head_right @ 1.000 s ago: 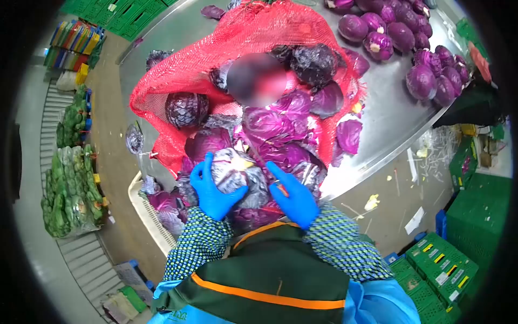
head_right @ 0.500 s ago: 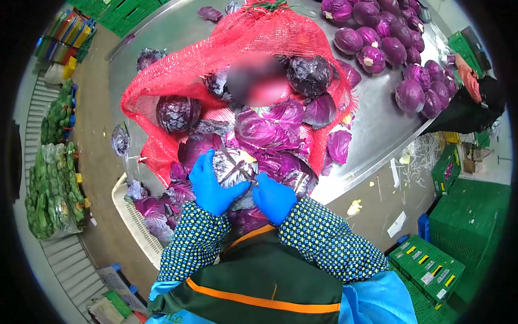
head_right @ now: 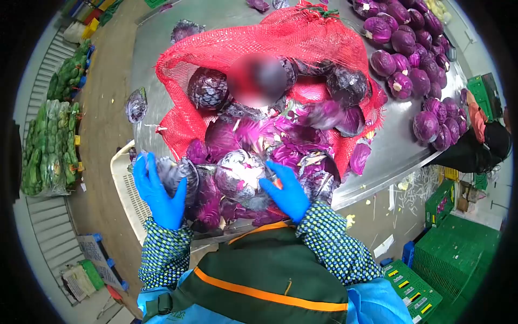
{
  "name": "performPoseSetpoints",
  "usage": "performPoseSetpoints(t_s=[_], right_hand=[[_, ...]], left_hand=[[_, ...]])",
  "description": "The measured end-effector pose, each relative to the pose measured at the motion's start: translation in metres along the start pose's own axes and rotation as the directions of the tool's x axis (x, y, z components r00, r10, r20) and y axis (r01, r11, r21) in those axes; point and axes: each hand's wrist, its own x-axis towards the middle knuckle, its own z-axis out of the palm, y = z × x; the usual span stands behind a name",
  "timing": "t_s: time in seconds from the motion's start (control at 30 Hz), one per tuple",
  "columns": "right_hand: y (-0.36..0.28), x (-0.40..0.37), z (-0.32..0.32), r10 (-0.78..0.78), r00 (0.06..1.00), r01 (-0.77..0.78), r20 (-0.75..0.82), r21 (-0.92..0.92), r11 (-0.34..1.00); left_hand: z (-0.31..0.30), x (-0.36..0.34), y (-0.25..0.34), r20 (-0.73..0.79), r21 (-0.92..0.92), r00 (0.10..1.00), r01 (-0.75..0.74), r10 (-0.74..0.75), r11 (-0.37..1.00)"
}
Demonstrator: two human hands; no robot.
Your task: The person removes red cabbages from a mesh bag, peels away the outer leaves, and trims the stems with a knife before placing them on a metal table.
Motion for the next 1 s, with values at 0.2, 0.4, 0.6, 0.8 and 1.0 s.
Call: performPoseSetpoints(t_s=[0.2,0.4,0.6,0.8,1.0], right_hand=[[-0.017,0.007,-0.020,-0.077,0.951,0.116,-0.299,0.113,0.987],[-0.012,0.052,-0.014,0.100,0.965,-0.055,0.242,-0.185,0.981],[-0.023,0.057,-0.007,0.056,0.974,-0.024,0.218,-0.147,0.989],[-0.043,0.067,-0.015,-0.166,0.982,0.160,0.089,0.063,0.985],[-0.043,-0.037,-0.037,0.064,0.984,0.039,0.166,-0.557,0.830]], left_hand=[[0.089,-0.027,0.043,0.276,-0.373,0.958,0.178,-0.075,0.911],[0.089,-0.034,0.032,0.355,-0.455,0.934,0.209,-0.039,0.866],[0.090,-0.052,0.024,0.308,-0.531,0.951,0.206,-0.039,0.822],[0.038,-0.024,0.041,0.426,-0.244,0.699,-0.523,0.574,0.817],[0.064,-0.026,0.034,0.393,-0.423,0.919,0.212,-0.032,0.881]])
